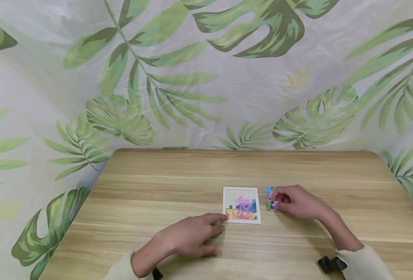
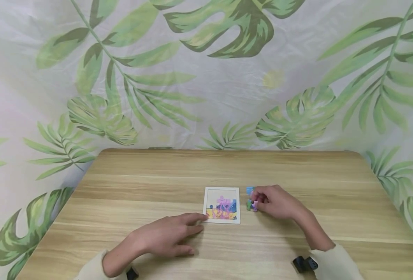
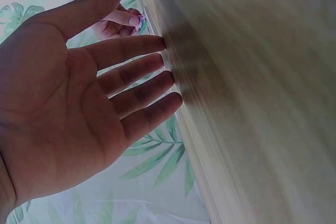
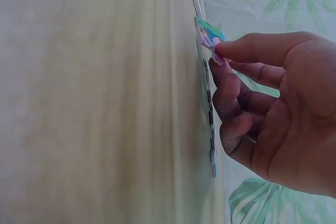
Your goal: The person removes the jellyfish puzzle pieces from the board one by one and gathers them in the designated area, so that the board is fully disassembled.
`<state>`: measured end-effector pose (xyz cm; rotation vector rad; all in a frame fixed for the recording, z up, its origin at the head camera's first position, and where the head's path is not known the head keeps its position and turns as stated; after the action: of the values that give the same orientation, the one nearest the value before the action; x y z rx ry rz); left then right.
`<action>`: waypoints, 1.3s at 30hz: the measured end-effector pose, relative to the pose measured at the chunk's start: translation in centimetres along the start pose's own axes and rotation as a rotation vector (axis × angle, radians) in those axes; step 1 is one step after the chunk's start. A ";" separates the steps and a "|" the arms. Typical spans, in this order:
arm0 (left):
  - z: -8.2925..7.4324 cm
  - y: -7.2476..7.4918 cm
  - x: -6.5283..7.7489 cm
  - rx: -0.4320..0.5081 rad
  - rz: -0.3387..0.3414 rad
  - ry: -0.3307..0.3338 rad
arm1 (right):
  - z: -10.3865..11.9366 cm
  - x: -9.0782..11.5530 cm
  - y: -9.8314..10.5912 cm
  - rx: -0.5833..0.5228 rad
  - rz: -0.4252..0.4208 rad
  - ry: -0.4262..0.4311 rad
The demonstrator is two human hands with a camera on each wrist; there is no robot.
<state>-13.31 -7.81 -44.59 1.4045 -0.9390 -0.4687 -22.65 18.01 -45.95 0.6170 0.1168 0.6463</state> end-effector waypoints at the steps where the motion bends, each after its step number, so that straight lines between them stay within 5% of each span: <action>1: 0.0 0.0 0.0 -0.002 -0.001 -0.001 | -0.1 0.1 0.0 0.006 0.000 -0.003; 15: 0.1 -0.1 0.0 0.013 0.011 0.011 | -0.2 -0.7 0.4 0.096 -0.027 -0.027; 24: 0.0 0.0 0.0 0.022 0.017 0.019 | -0.4 -0.8 0.7 0.092 -0.039 -0.068; 39: 0.0 0.0 0.0 0.023 0.006 0.018 | -0.2 -0.9 0.5 0.051 -0.033 -0.019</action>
<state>-13.34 -7.85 -44.56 1.4245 -0.9362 -0.4408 -23.67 17.92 -45.91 0.6687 0.1256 0.6074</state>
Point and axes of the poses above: each hand's wrist, its own x-axis away from the middle knuckle, its own y-axis out of the back of the hand, z = x × y, the point moved 8 cm from there along -x, towards the middle knuckle, and after that the axes turned 9 degrees about -x, right-handed, at the moved point
